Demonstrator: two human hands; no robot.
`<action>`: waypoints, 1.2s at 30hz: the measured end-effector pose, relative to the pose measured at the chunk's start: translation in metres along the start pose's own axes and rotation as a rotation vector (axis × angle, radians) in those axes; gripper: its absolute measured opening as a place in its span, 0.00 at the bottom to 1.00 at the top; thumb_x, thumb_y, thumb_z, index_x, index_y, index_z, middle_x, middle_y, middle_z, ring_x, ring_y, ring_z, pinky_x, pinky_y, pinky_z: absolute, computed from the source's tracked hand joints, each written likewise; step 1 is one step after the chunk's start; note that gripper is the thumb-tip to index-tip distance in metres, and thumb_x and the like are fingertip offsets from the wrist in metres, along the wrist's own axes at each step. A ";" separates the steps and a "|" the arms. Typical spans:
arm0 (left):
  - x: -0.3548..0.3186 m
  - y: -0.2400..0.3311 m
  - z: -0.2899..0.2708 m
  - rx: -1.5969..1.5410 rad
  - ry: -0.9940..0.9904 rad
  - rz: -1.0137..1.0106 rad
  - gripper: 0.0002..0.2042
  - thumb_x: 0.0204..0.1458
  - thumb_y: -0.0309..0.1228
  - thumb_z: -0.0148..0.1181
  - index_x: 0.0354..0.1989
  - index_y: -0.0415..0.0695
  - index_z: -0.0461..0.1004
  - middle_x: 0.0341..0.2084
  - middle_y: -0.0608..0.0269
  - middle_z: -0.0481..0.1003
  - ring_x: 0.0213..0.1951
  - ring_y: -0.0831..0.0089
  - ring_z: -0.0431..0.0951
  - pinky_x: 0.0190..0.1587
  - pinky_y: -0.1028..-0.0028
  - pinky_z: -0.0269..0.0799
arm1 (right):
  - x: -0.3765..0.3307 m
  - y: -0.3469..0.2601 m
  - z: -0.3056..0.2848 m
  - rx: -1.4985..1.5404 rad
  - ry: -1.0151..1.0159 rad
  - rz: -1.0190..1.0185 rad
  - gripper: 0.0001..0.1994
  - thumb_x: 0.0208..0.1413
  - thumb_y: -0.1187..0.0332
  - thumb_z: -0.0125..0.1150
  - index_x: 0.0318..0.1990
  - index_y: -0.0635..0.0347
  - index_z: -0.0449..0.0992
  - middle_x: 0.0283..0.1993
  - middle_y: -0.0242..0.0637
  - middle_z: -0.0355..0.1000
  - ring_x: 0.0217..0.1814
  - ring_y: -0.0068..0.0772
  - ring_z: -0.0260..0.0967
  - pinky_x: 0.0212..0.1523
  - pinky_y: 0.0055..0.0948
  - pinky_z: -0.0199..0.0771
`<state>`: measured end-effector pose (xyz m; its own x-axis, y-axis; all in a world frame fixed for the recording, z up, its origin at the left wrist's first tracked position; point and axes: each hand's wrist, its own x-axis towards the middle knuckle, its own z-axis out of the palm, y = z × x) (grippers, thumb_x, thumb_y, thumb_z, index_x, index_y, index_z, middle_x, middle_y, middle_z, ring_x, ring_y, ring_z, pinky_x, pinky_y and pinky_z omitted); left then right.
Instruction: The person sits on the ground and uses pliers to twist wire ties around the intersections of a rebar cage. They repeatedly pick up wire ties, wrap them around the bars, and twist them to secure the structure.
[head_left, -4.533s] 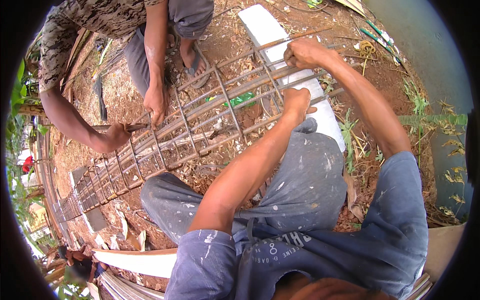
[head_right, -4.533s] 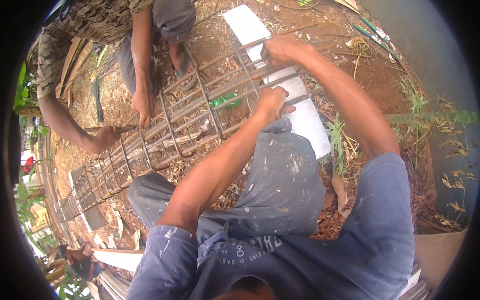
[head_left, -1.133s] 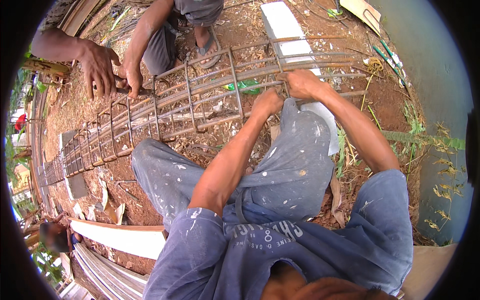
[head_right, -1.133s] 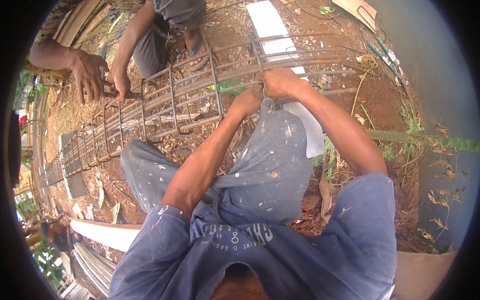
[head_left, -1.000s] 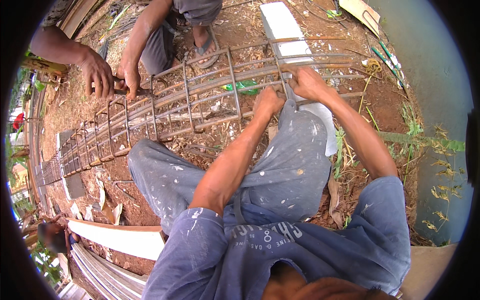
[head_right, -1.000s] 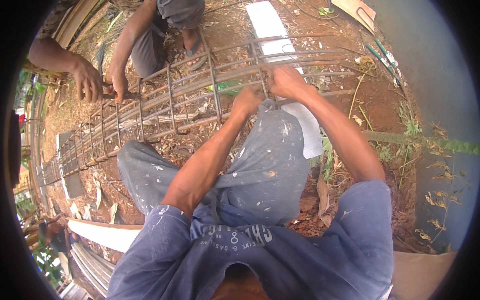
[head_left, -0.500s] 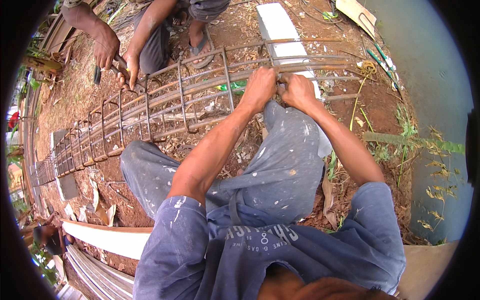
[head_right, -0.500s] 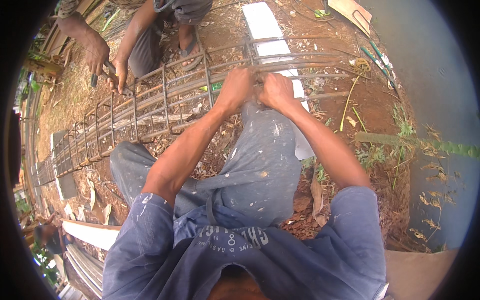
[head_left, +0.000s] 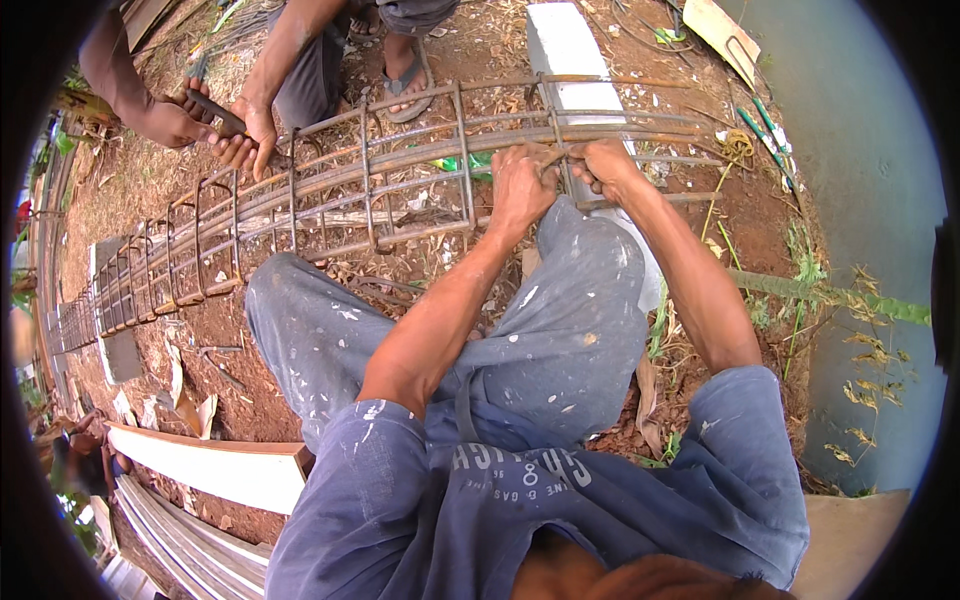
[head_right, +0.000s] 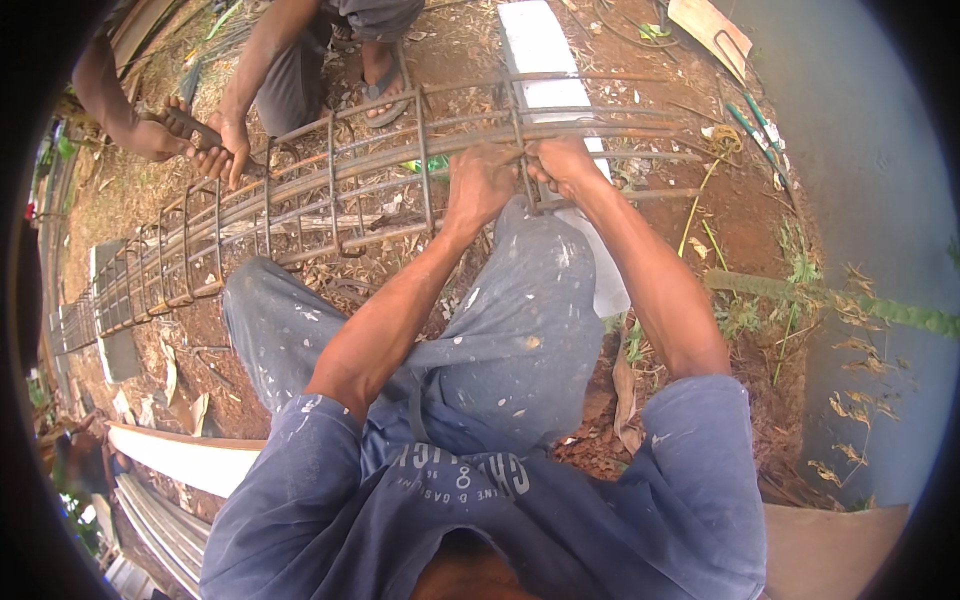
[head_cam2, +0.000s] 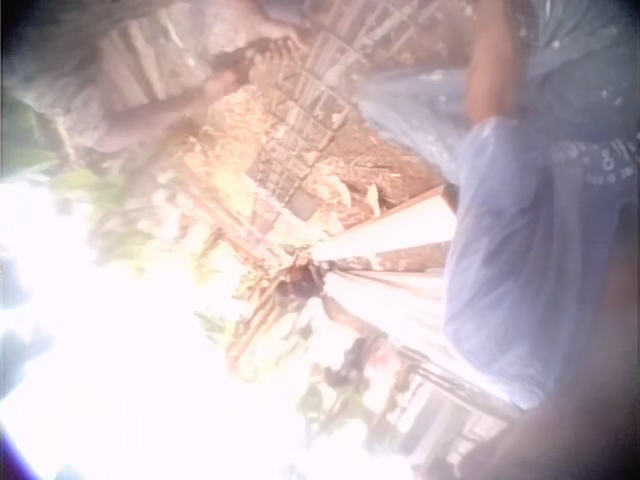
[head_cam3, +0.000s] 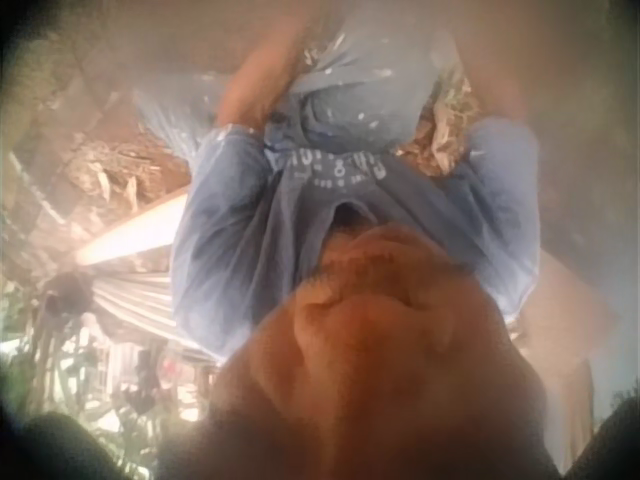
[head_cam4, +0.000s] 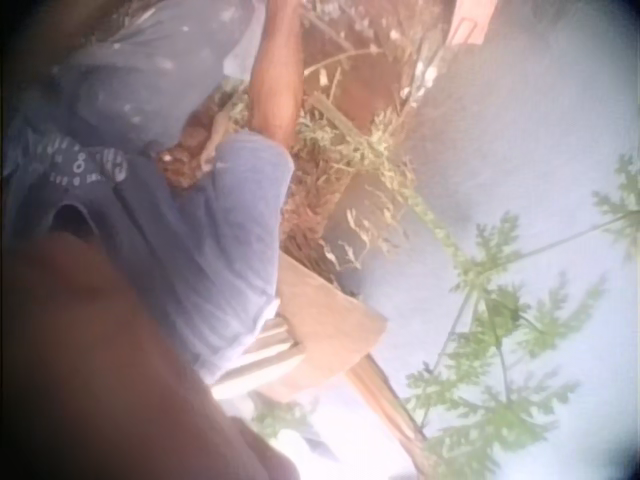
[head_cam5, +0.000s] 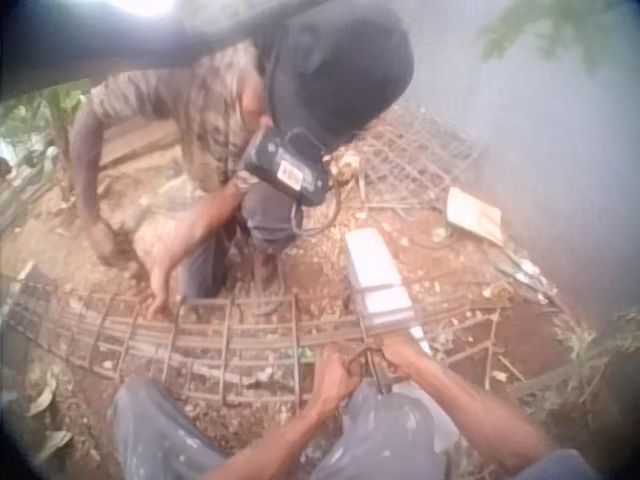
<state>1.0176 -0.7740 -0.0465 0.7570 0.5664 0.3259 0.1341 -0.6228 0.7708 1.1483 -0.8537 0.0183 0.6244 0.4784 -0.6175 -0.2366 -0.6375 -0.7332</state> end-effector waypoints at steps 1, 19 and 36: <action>-0.002 0.002 0.004 0.007 0.001 -0.015 0.16 0.46 0.27 0.59 0.45 0.49 0.81 0.41 0.55 0.77 0.50 0.57 0.72 0.57 0.56 0.56 | -0.003 0.004 -0.003 0.037 0.016 0.021 0.09 0.57 0.68 0.56 0.30 0.64 0.77 0.23 0.38 0.74 0.16 0.24 0.64 0.14 0.27 0.60; 0.034 0.021 0.003 0.021 -0.254 -0.387 0.21 0.34 0.32 0.61 0.43 0.53 0.82 0.49 0.56 0.69 0.59 0.54 0.59 0.57 0.47 0.49 | -0.027 -0.028 -0.027 -0.744 -0.062 -0.382 0.15 0.60 0.59 0.56 0.37 0.65 0.79 0.29 0.36 0.74 0.26 0.33 0.69 0.30 0.39 0.70; 0.030 0.036 0.006 0.117 -0.238 -0.372 0.16 0.41 0.36 0.63 0.41 0.51 0.82 0.52 0.50 0.67 0.62 0.49 0.58 0.60 0.39 0.46 | -0.072 0.001 -0.129 -1.048 0.488 -0.462 0.25 0.60 0.44 0.51 0.42 0.59 0.82 0.30 0.52 0.77 0.32 0.52 0.75 0.37 0.45 0.73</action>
<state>1.0488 -0.7827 -0.0119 0.7678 0.6317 -0.1070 0.4856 -0.4648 0.7404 1.1989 -0.9668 0.0993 0.7554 0.6547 -0.0273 0.6462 -0.7512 -0.1348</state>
